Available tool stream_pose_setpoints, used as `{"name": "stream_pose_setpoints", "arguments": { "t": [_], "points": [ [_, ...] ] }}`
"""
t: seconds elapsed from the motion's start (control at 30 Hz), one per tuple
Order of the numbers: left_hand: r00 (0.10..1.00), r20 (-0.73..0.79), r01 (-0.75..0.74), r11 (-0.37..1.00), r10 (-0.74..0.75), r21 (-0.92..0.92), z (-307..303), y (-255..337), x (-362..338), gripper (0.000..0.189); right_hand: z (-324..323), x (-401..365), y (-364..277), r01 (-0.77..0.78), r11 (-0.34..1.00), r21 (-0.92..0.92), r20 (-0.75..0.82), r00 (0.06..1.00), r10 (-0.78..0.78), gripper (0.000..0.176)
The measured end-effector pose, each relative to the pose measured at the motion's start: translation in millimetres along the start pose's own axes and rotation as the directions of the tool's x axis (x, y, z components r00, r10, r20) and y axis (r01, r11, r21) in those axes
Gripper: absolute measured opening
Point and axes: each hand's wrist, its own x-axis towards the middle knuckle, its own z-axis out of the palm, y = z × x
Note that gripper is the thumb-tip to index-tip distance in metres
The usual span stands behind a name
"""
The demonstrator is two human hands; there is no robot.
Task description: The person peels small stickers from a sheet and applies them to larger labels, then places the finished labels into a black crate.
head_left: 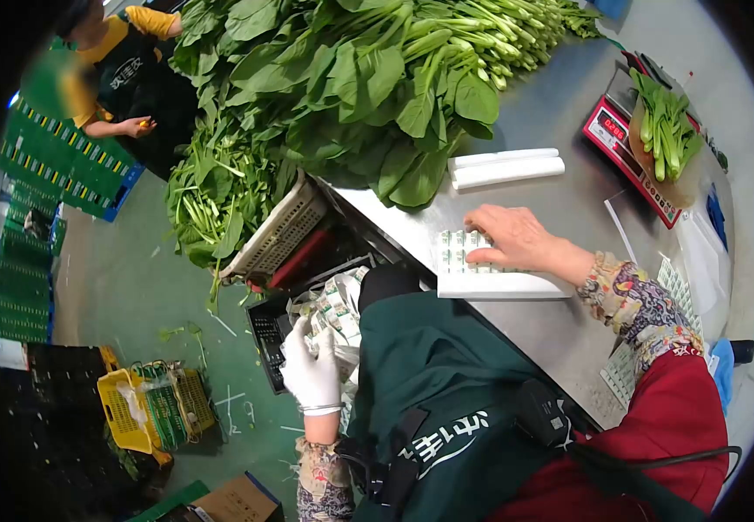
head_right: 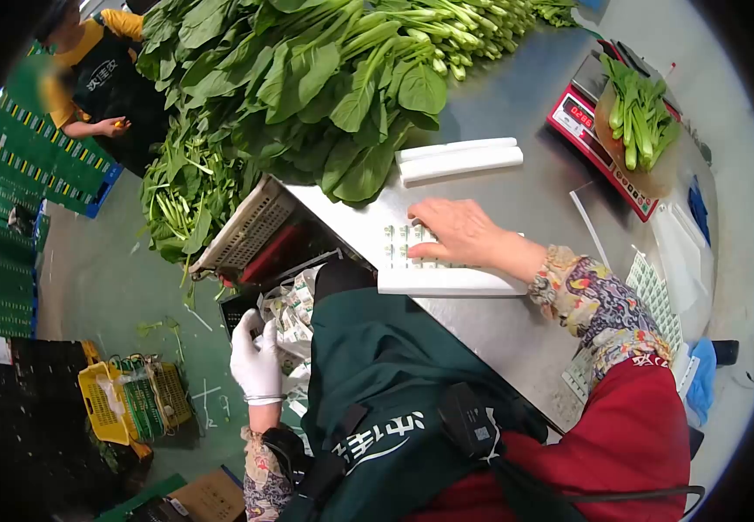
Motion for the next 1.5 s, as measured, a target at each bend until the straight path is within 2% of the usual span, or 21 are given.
{"name": "stream_pose_setpoints", "arguments": {
  "t": [0.1,0.17,0.23,0.3,0.33,0.37,0.43,0.53,0.67,0.8,0.9,1.03,1.17,1.2,1.3,1.33,1.37,1.4,1.43,1.47,1.5],
  "points": [
    [0.980,0.189,0.006,0.931,0.068,-0.365,27.9,26.3,18.5,0.041,-5.2,-22.9,11.7,0.011,1.000,0.004,0.005,1.000,-0.011,0.047],
    [0.897,0.433,0.229,0.742,0.092,-0.630,42.3,54.5,33.1,0.053,-8.8,-31.2,17.0,-0.076,0.987,0.143,0.077,0.995,0.066,0.044],
    [0.839,0.511,0.220,0.745,0.184,-0.630,57.9,78.0,41.4,0.058,-9.6,-36.6,21.6,-0.170,0.942,0.290,0.176,0.977,0.122,0.042],
    [0.762,0.587,0.321,0.629,0.273,-0.709,67.5,100.7,43.9,0.062,-10.6,-38.7,18.6,-0.096,0.928,0.361,0.126,0.991,0.054,0.037],
    [0.687,0.678,0.333,0.716,0.262,-0.614,69.2,106.8,47.6,0.064,-17.2,-38.3,13.3,-0.100,0.916,0.388,0.151,0.988,0.044,0.036],
    [0.719,0.615,0.355,0.588,0.326,-0.727,74.3,115.4,43.1,0.054,-20.5,-37.5,10.0,-0.104,0.904,0.415,0.175,0.984,0.033,0.036],
    [0.624,0.749,0.582,0.508,0.221,-0.635,81.3,120.3,41.4,0.037,-18.3,-36.0,9.8,-0.042,0.900,0.434,0.128,0.992,-0.015,0.036],
    [0.715,0.692,0.583,0.461,0.101,-0.669,90.9,123.5,35.1,0.018,-13.4,-36.5,15.0,-0.029,0.883,0.469,0.089,0.996,-0.015,0.036],
    [0.781,0.625,0.519,0.567,-0.010,-0.640,105.5,124.3,30.0,0.014,-7.2,-39.0,24.8,-0.070,0.863,0.501,0.095,0.995,0.025,0.038],
    [0.755,0.656,0.540,0.562,0.007,-0.627,110.0,126.9,33.7,0.016,-13.2,-32.5,24.8,-0.107,0.826,0.554,0.087,0.994,0.071,0.042],
    [0.746,0.665,0.533,0.574,0.029,-0.622,112.6,131.4,31.8,0.016,-11.0,-14.7,18.8,-0.072,0.920,0.385,0.036,0.997,0.063,0.041],
    [0.739,0.672,0.536,0.560,0.050,-0.632,114.0,131.9,31.4,0.016,-0.1,8.1,14.1,0.060,0.957,0.285,0.001,0.998,-0.062,0.030],
    [0.703,0.707,0.545,0.578,0.079,-0.607,106.6,136.8,34.2,0.017,12.7,15.1,16.4,0.322,0.939,0.118,-0.106,0.945,-0.310,0.020],
    [0.706,0.702,0.566,0.520,0.095,-0.639,108.0,140.3,31.9,0.019,15.0,15.4,19.4,0.370,0.924,0.101,-0.125,0.926,-0.357,0.017],
    [0.736,0.668,0.309,0.821,0.113,-0.479,121.8,128.7,34.7,0.022,15.8,8.8,28.3,0.468,0.882,0.053,-0.196,0.871,-0.450,0.012],
    [0.774,0.623,0.222,0.874,0.112,-0.433,125.5,129.4,33.6,0.024,13.7,4.8,29.0,0.477,0.878,0.041,-0.234,0.859,-0.456,0.011],
    [0.770,0.630,0.261,0.849,0.104,-0.459,127.0,131.7,34.6,0.025,11.3,1.7,30.6,0.489,0.872,0.027,-0.271,0.843,-0.464,0.010],
    [0.767,0.634,0.298,0.822,0.096,-0.485,128.2,132.8,36.3,0.025,11.4,1.6,35.4,0.500,0.864,0.058,-0.403,0.804,-0.438,0.011],
    [0.766,0.637,0.334,0.794,0.086,-0.509,127.6,132.6,38.4,0.026,4.2,-3.7,41.7,0.395,0.915,0.086,-0.427,0.844,-0.324,0.012],
    [0.785,0.608,0.396,0.661,0.116,-0.637,116.0,138.4,41.1,0.029,-8.1,-8.6,41.6,0.287,0.950,0.123,-0.445,0.871,-0.206,0.013],
    [0.838,0.517,0.318,0.615,0.173,-0.722,119.1,124.3,44.9,0.032,-25.1,-11.3,30.8,0.118,0.947,0.299,-0.444,0.896,0.029,0.016]
  ]
}}
